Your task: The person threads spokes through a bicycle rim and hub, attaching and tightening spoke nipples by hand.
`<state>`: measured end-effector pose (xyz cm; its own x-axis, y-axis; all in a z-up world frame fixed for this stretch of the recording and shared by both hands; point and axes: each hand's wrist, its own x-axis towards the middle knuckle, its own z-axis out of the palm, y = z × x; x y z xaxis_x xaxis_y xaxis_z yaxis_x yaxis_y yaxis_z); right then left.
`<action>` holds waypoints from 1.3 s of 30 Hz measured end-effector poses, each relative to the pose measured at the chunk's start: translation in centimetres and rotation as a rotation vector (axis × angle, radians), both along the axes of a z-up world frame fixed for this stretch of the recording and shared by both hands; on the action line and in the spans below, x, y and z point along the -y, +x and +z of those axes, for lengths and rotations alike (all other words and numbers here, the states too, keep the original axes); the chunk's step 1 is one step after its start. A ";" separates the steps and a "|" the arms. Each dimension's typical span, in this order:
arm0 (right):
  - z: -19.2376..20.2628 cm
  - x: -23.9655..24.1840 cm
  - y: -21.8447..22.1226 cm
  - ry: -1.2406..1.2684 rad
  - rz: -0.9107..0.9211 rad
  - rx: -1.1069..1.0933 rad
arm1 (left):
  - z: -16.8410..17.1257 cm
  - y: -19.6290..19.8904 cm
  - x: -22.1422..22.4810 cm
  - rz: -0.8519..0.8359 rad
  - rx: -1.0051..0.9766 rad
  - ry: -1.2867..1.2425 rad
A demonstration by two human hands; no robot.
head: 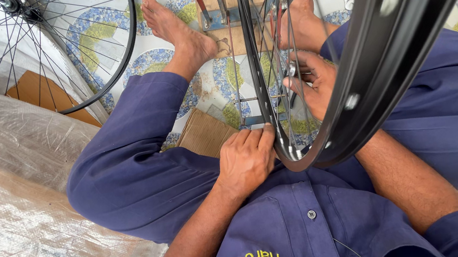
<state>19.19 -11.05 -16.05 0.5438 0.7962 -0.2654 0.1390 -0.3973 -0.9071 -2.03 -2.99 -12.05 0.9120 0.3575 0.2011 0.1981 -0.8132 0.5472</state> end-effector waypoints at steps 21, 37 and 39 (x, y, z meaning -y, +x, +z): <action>-5.3 1.2 -1.3 0.077 0.058 -0.427 | -6.1 6.5 -6.7 0.090 0.081 -0.696; 2.5 1.2 -4.1 -0.126 0.069 0.071 | -8.3 5.5 -6.9 -0.141 0.045 -0.995; 2.4 1.4 -4.1 -0.127 0.126 0.404 | -8.3 5.7 -7.0 -0.166 0.062 -1.084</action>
<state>15.12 -12.48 -13.63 0.5252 0.8374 -0.1518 0.5266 -0.4599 -0.7150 3.64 4.06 -20.37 0.9642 0.2460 -0.0989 0.0784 0.0916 0.9927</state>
